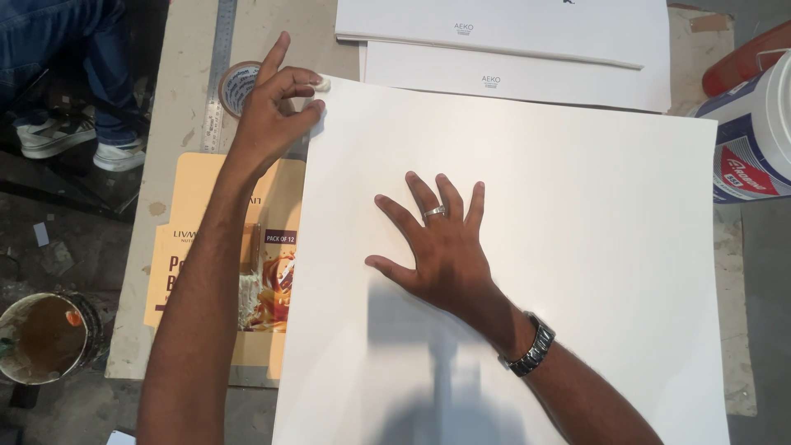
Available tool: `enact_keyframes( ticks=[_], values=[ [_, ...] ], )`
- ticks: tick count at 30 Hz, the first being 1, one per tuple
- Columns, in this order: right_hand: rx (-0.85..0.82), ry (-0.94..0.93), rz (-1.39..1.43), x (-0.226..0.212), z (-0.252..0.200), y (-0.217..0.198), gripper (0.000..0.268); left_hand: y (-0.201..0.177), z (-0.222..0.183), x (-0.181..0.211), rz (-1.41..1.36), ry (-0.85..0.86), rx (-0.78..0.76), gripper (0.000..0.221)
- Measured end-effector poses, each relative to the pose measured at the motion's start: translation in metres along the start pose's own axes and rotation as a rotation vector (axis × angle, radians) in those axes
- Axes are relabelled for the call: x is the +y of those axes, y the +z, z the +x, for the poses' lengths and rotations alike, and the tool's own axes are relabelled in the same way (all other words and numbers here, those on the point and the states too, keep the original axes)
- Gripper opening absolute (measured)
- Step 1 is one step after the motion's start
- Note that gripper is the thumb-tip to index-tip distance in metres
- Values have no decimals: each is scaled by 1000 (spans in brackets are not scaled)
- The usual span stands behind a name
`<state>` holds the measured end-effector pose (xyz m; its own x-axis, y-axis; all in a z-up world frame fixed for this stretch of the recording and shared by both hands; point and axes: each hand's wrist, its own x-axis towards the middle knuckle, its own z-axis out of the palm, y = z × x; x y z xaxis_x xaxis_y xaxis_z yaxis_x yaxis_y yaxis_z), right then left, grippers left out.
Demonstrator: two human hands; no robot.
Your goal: The person organizes and aligns large sheets of white paper on a workspace, occasionally using adhesive tape from a roll to secure edges or mark positions.
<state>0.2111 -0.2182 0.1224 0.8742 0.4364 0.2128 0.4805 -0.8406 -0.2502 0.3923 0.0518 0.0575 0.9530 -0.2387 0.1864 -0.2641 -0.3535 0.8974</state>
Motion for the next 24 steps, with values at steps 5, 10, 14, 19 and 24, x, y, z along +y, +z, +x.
enact_keyframes(
  ticks=[5,10,14,19,24],
  values=[
    [4,-1,0,1,1,0,74,-3,-7,-4,4,-14,28,20],
    [-3,5,-3,-1,0,0,73,0,2,-3,-276,-29,33,30],
    [-3,14,1,-1,1,-1,73,4,9,-5,-237,-51,25,30],
    [10,-3,1,-1,0,0,73,-4,1,-24,-254,-32,-25,18],
    [16,-4,-11,-2,-1,0,73,-3,0,2,-339,-77,43,27]
  ],
)
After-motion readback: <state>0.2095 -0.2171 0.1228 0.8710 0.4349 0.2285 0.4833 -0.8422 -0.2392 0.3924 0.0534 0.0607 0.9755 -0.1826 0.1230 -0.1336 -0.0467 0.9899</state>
